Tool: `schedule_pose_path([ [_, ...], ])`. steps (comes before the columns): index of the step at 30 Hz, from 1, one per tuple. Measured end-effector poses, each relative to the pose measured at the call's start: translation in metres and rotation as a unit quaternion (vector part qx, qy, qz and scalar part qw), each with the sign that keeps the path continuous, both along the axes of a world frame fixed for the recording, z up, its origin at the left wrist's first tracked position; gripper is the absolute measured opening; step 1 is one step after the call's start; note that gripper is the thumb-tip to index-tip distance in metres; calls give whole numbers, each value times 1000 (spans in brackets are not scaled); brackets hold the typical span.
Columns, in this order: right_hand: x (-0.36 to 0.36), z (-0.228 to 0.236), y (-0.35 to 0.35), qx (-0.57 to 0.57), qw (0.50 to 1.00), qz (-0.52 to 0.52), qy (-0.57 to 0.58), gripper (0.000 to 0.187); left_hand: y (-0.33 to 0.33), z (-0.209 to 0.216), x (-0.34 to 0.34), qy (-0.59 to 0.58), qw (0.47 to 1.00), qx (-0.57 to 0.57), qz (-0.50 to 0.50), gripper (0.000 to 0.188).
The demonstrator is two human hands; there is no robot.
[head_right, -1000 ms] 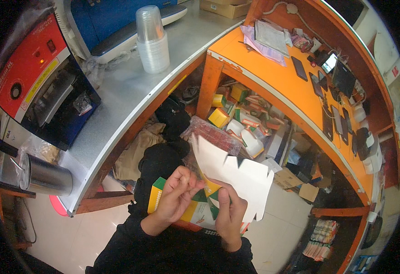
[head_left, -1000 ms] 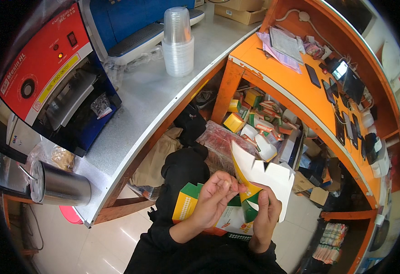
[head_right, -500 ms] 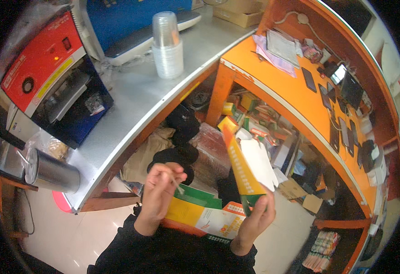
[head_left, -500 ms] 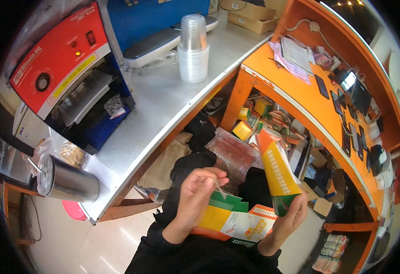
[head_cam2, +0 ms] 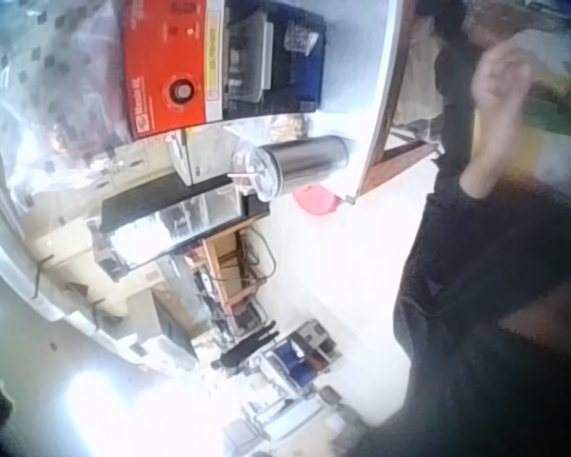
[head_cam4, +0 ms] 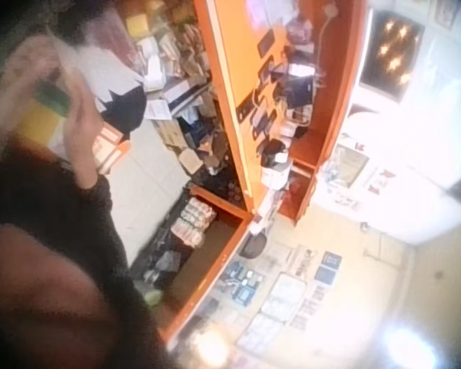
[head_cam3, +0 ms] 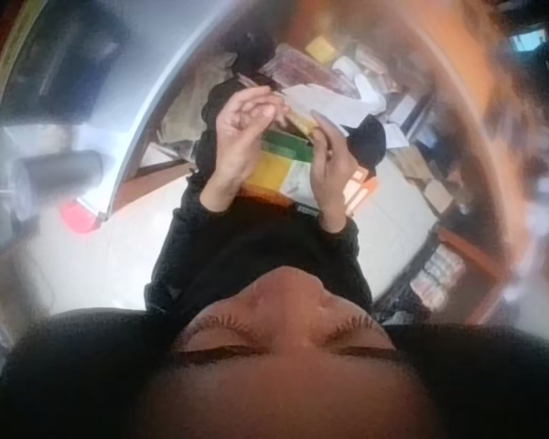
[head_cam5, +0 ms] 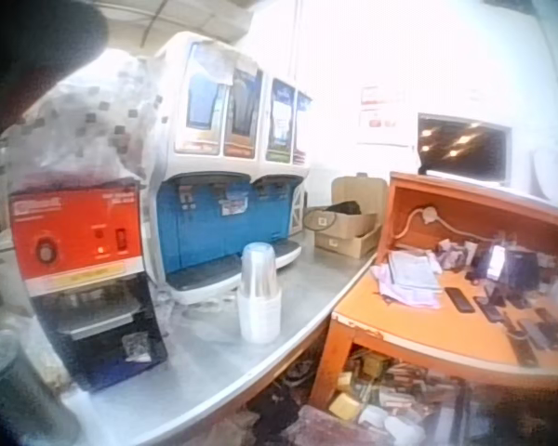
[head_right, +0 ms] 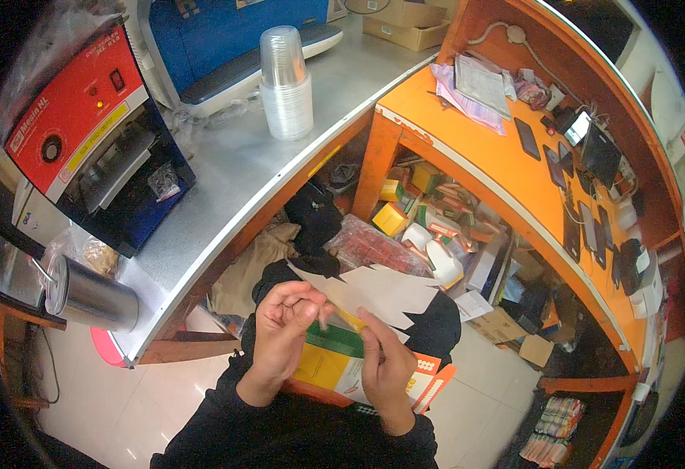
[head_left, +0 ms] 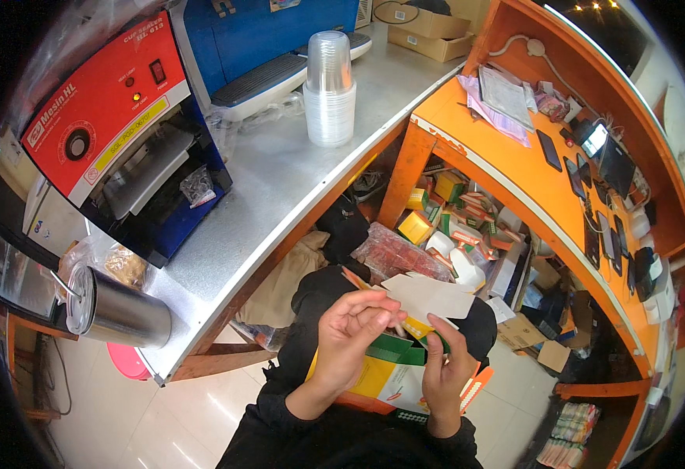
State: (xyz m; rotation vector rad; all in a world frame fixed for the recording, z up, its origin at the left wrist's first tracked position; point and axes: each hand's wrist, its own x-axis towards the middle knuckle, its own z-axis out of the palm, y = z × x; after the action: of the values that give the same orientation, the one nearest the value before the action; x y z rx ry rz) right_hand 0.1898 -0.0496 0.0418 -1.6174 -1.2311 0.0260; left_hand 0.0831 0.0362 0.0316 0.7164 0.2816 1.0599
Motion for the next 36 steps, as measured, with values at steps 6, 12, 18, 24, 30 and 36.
schedule_pose_path([
  [6,0,-4,2,42,999,-11,5,19,-6,1,1,68,992,101,28,25],
  [12,7,-7,3,71,997,5,-7,23,-9,5,-3,148,972,181,20,21],
  [18,15,-11,5,77,997,25,-2,25,-9,15,-4,246,924,284,64,17],
  [24,23,-18,6,106,991,46,-72,21,-10,19,-4,246,935,249,56,20],
  [30,21,-25,1,154,984,-13,85,11,6,27,-15,318,818,454,150,37],
  [36,29,-19,3,203,973,-37,103,14,19,32,-15,430,703,561,85,18],
])
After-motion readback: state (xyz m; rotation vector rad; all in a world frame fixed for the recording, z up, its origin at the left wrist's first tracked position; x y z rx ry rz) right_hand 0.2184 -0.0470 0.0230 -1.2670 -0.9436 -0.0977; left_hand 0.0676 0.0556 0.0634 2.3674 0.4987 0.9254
